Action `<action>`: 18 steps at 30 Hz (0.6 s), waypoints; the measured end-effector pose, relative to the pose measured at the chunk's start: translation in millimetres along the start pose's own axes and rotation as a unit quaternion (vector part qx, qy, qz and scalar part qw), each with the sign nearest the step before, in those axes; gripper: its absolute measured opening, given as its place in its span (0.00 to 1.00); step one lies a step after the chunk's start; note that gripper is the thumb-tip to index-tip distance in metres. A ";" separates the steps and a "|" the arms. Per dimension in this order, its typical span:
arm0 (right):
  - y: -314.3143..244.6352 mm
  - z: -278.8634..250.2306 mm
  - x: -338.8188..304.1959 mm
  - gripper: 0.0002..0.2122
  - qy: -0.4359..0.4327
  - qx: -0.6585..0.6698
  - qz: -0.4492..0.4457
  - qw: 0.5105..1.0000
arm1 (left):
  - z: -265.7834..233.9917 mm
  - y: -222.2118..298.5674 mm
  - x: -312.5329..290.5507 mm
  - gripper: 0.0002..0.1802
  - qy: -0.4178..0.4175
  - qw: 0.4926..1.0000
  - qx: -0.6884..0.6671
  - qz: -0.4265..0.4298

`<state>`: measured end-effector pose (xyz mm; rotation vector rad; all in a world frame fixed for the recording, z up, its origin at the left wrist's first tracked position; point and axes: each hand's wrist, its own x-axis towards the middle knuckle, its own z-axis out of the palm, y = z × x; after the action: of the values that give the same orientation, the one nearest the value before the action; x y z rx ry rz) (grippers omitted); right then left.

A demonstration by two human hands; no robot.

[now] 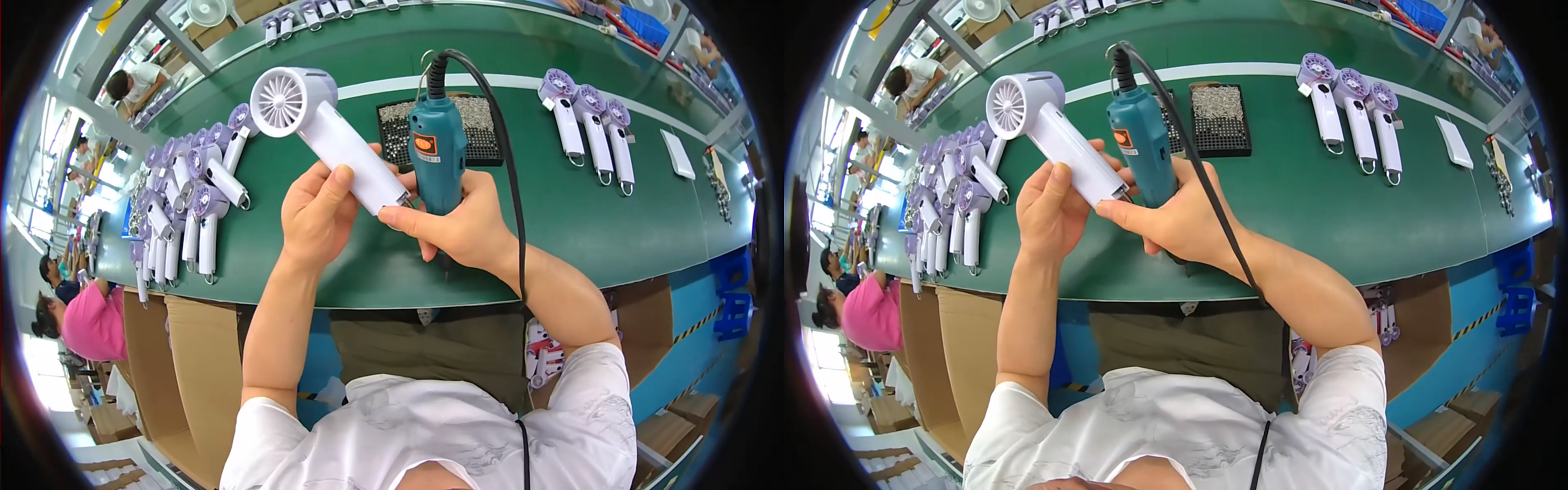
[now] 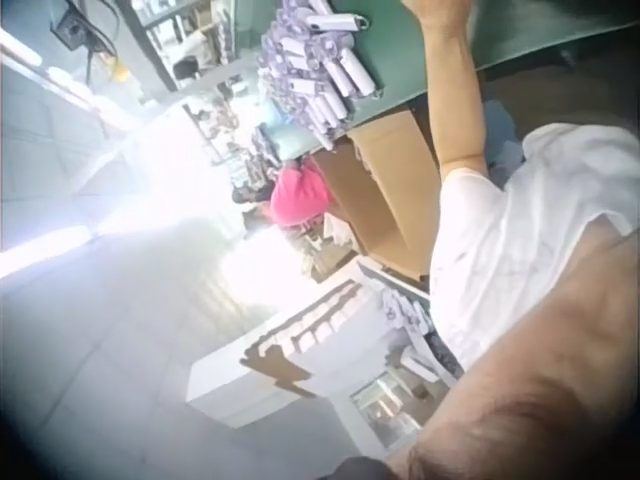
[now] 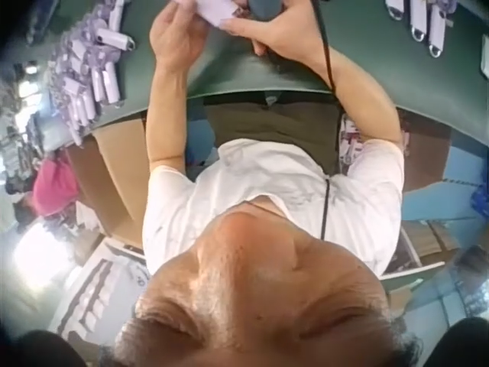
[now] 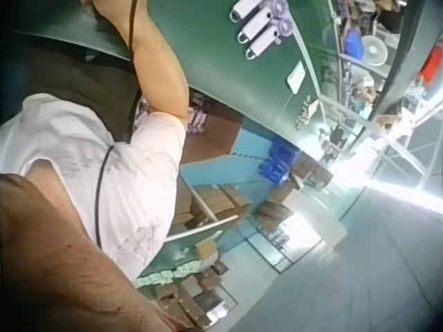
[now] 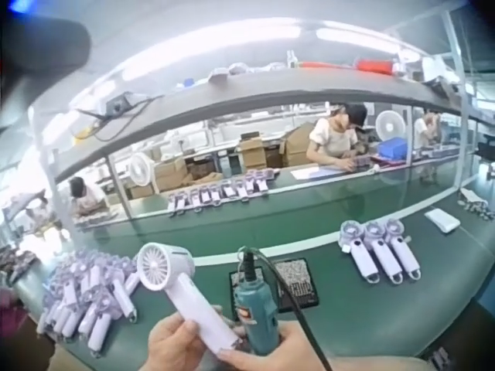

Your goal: The person assembles handheld fans by fitting the components together, driving screws into the fan heads and handles using an electric screwdriver, and placing the fans in a row on the table.

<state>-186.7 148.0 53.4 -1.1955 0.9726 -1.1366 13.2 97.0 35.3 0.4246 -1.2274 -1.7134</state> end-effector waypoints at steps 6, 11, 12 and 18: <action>-10.6 2.6 -5.3 0.16 0.021 -0.047 -0.022 0.998 | -2.3 1.5 1.6 0.24 -0.002 1.000 0.012 0.003; -6.0 1.3 4.7 0.16 0.034 -0.024 0.030 0.999 | -23.3 3.9 18.7 0.24 0.063 0.995 0.061 -0.042; -3.0 -3.1 9.5 0.16 0.048 0.009 0.018 0.999 | -29.9 4.7 25.1 0.24 0.085 0.994 0.054 -0.039; -28.9 -40.3 47.2 0.52 0.086 -0.026 -0.153 0.984 | -60.8 -2.9 48.7 0.18 0.122 0.978 0.107 -0.130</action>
<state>-221.1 94.0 77.5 -1.3373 0.9748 -1.4857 32.0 23.5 17.7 0.9316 -1.2182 -1.6881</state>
